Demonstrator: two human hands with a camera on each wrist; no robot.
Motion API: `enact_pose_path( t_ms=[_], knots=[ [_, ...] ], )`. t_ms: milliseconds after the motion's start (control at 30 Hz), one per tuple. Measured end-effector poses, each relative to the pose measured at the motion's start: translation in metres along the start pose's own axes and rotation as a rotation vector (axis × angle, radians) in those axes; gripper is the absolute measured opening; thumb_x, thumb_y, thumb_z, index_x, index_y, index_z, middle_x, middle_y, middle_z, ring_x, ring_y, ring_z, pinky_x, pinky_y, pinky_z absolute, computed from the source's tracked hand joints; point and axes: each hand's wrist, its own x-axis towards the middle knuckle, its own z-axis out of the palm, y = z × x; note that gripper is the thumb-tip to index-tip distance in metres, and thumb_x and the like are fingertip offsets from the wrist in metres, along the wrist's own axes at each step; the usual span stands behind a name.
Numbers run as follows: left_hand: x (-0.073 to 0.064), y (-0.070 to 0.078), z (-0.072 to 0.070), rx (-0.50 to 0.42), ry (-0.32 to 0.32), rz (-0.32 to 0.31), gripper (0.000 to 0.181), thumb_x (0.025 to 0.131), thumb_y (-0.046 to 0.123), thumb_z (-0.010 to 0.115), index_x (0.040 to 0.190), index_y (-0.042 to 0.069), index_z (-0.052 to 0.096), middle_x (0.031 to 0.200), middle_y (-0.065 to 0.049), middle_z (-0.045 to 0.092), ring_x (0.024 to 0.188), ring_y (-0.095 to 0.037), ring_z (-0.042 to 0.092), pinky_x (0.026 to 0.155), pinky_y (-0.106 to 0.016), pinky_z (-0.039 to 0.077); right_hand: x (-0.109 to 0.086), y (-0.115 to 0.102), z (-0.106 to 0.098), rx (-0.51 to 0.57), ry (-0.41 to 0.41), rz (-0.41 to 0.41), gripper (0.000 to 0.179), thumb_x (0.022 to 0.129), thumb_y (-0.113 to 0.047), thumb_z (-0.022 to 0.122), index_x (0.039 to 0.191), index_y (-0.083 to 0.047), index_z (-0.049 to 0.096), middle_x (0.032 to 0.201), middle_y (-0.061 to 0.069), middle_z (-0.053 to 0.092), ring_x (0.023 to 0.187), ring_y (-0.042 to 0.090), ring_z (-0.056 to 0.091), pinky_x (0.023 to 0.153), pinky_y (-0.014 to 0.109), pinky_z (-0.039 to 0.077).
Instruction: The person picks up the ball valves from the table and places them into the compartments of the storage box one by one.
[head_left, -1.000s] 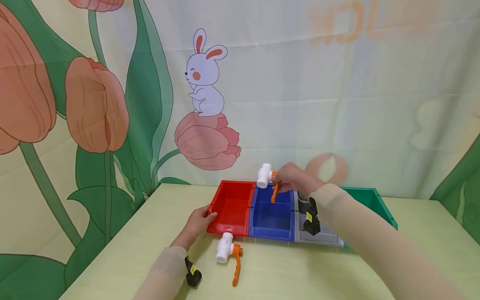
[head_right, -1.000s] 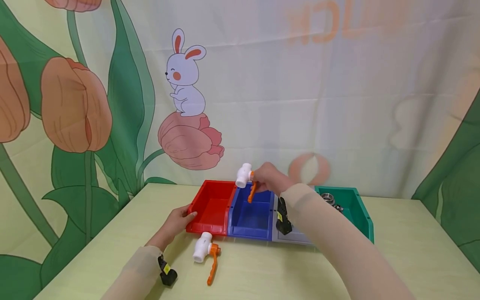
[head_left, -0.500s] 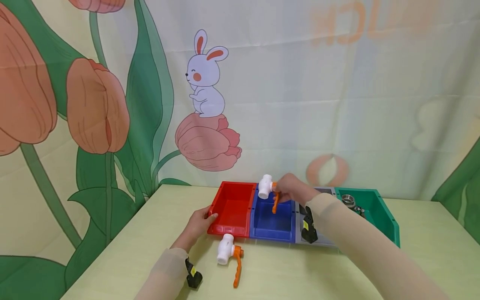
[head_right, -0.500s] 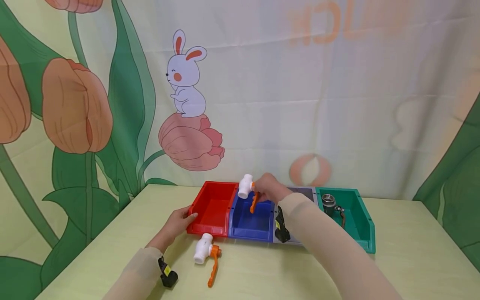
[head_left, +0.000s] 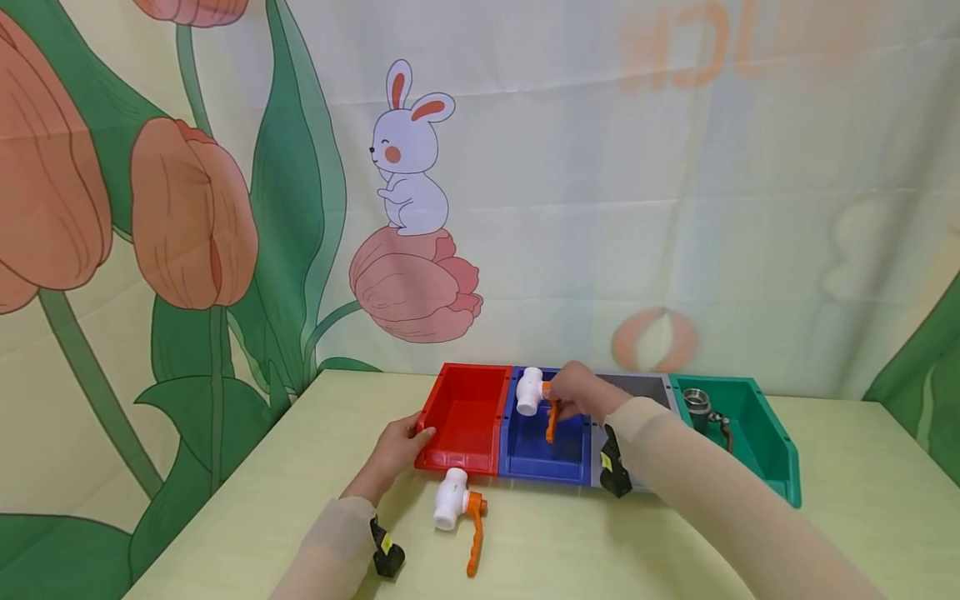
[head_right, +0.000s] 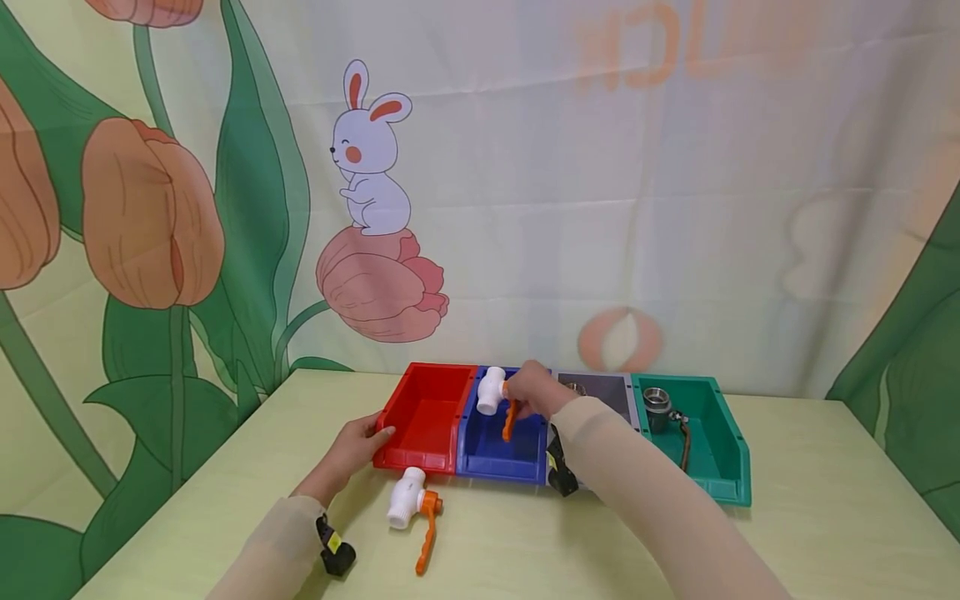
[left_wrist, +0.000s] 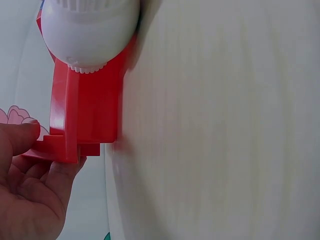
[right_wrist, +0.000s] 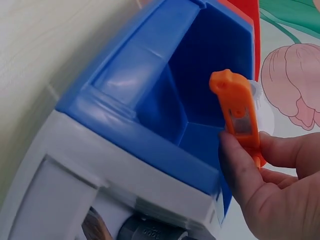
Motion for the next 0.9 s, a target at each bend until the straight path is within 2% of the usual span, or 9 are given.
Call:
enact_pose_path(
  t_ms=[133, 300, 567, 900],
  knots=[
    [0.0, 0.001, 0.0, -0.003, 0.003, -0.004, 0.047, 0.105, 0.014, 0.055, 0.15, -0.002, 0.048, 0.144, -0.024, 0.059, 0.121, -0.035, 0.062, 0.104, -0.044, 0.058, -0.001, 0.0, 0.002, -0.004, 0.006, -0.002, 0.021, 0.099, 0.003, 0.057, 0.113, 0.017, 0.064, 0.084, 0.011, 0.059, 0.062, 0.016, 0.06, 0.079, 0.037, 0.065],
    [0.0, 0.001, 0.0, -0.004, 0.008, -0.004, 0.047, 0.105, 0.014, 0.055, 0.149, -0.002, 0.049, 0.143, -0.025, 0.059, 0.12, -0.036, 0.062, 0.104, -0.044, 0.058, 0.003, 0.003, 0.005, -0.028, 0.024, 0.015, 0.016, 0.098, 0.003, 0.059, 0.108, 0.014, 0.064, 0.085, 0.011, 0.058, 0.063, 0.016, 0.06, 0.082, 0.039, 0.066],
    [-0.002, -0.001, 0.0, 0.0, 0.004, -0.001, 0.046, 0.105, 0.013, 0.055, 0.148, -0.003, 0.05, 0.143, -0.025, 0.06, 0.122, -0.037, 0.061, 0.104, -0.046, 0.058, 0.009, 0.01, 0.007, -0.045, 0.024, 0.022, 0.018, 0.099, 0.001, 0.06, 0.111, 0.014, 0.064, 0.087, 0.013, 0.061, 0.062, 0.015, 0.061, 0.078, 0.036, 0.066],
    [-0.002, 0.004, -0.001, -0.002, 0.006, 0.0, 0.047, 0.105, 0.013, 0.056, 0.149, -0.002, 0.049, 0.144, -0.025, 0.059, 0.123, -0.037, 0.061, 0.104, -0.046, 0.058, 0.009, 0.009, 0.008, -0.046, 0.032, 0.001, 0.019, 0.099, 0.001, 0.058, 0.112, 0.014, 0.064, 0.09, 0.014, 0.06, 0.065, 0.016, 0.062, 0.084, 0.04, 0.066]
  ],
)
